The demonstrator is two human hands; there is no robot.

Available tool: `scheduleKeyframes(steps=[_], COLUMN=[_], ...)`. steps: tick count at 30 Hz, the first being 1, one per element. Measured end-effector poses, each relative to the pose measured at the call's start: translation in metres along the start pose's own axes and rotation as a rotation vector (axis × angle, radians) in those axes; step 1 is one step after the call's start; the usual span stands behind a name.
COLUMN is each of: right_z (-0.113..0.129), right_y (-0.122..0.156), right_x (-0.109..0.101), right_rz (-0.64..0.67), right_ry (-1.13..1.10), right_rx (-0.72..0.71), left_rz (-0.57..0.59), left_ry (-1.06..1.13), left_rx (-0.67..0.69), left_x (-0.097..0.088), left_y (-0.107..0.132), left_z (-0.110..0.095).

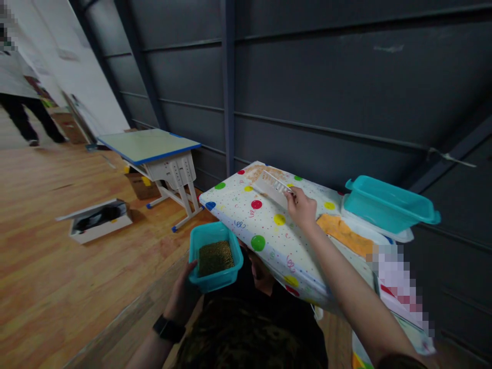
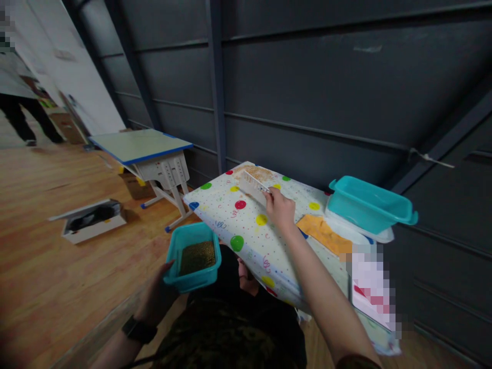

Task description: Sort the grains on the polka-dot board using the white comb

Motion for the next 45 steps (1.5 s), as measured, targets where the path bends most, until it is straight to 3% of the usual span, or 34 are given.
scheduleKeyframes(steps=[6, 14, 21, 25, 29, 37, 42, 45], right_z=[0.004, 0.012, 0.029, 0.016, -0.001, 0.003, 0.016, 0.021], right_y=[0.005, 0.010, 0.015, -0.003, -0.009, 0.003, 0.009, 0.015], right_x=[-0.004, -0.007, -0.001, -0.007, -0.012, 0.004, 0.013, 0.016], right_rz=[0.011, 0.072, 0.435, 0.345, 0.298, 0.428, 0.399, 0.399], right_ry=[-0.059, -0.119, -0.004, 0.166, 0.303, 0.297, 0.195, 0.144], right_rx=[-0.002, 0.041, -0.066, 0.054, 0.123, 0.025, -0.047, -0.087], left_rz=[-0.015, 0.068, 0.140, 0.104, 0.035, -0.072, 0.015, -0.007], left_ry=[-0.031, -0.092, -0.087, -0.109, -0.136, -0.156, -0.247, -0.271], left_rx=[0.007, -0.008, -0.016, 0.038, 0.106, 0.118, 0.226, 0.233], left_x=[0.005, -0.008, -0.026, -0.035, -0.030, -0.015, -0.010, -0.011], left_y=[0.012, 0.008, -0.005, -0.012, -0.009, 0.001, -0.002, -0.002], left_z=[-0.011, -0.006, 0.006, 0.006, -0.005, -0.023, -0.026, -0.025])
Point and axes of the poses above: each hand's wrist, its own y-axis away from the middle knuckle, its own x-axis out of the palm, z = x × y, the point moved 4 cm from there along -y, towards the middle knuckle, and after that the axes turned 13 degrees about -z, right-handed, at the moved point
